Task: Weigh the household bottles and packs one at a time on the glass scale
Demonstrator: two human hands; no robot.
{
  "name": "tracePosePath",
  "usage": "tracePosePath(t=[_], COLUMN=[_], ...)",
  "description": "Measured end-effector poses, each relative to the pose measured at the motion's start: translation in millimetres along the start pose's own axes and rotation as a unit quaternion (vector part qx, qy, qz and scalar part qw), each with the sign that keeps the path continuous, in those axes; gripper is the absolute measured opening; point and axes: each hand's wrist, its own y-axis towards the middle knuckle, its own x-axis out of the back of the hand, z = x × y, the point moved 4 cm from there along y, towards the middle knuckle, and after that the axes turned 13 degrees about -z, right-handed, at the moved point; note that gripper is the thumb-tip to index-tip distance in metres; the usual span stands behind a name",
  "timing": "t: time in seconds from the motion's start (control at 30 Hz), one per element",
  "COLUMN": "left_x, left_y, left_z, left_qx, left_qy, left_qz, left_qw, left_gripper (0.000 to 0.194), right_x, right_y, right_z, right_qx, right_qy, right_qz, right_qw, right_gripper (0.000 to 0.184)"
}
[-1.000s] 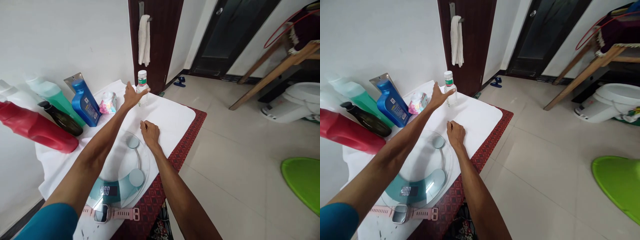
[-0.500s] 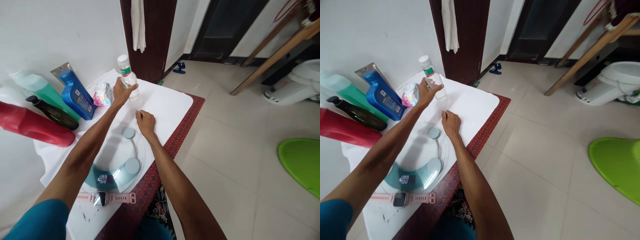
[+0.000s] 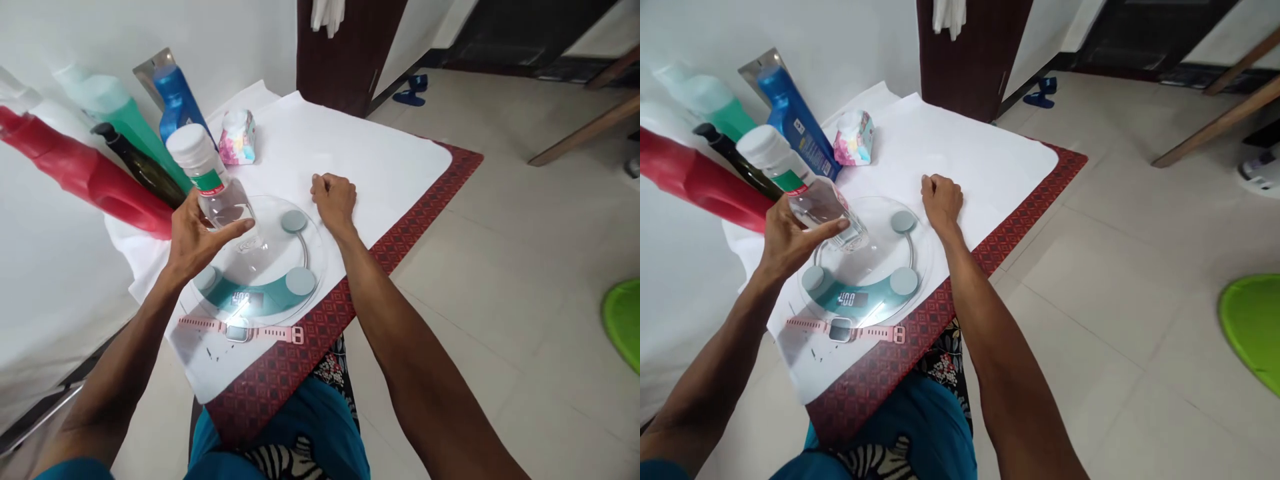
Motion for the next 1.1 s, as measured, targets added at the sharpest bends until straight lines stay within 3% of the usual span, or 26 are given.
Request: tracePosePath(t=[0.13, 0.33, 0.43, 0.53, 0.67, 0.83, 0.97, 1.1], left_x=[-7.7, -15.5, -5.4, 13.6, 31.7, 32.7, 30.5, 29.4], left_y=[-16.7, -21.5, -20.7, -16.6, -14.2, -28.9, -37.4, -37.9], left_z=[12.9, 14.2, 21.5, 43.3, 92.0, 140.8, 152.5, 153.3], left_qx=[-0.004, -0.01, 0.009, 0.053, 0.122, 0.173, 0.174, 0.164], left_qy=[-0.006, -0.051, -0.095, -0.135, -0.101, -0.1, -0.106, -0.083], left_qz=[0.007, 0.026, 0.02, -0.017, -0.062, -0.102, -0.117, -0.097], left_qw=[1.0, 0.998, 0.995, 0.989, 0.985, 0.974, 0.972, 0.978], left_gripper=[0.073, 0.086, 0.09, 0.089, 0.077, 0.058, 0.042, 0.034], right_x=[1.1, 2.4, 2.4, 2.1, 1.8, 1.9, 1.1, 0.1], right_y=[-2.5, -4.0, -4.1, -4.1, -4.2, -4.5, -3.1, -2.6], right_z=[-2.6, -3.9, -6.1, -7.7, -8.5, -9.6, -13.2, -15.1], right_qx=[-0.001, -0.001, -0.002, 0.0, -0.003, -0.01, -0.005, -0.003], right_qy=[0.018, 0.052, 0.061, 0.069, 0.08, 0.075, 0.076, 0.079], right_qz=[-0.002, -0.009, -0.014, -0.017, -0.019, -0.017, -0.018, -0.011], right_qw=[1.0, 0.999, 0.998, 0.997, 0.997, 0.997, 0.997, 0.997], right_gripper=[0.045, 0.045, 0.045, 0.046, 0.045, 0.043, 0.043, 0.043])
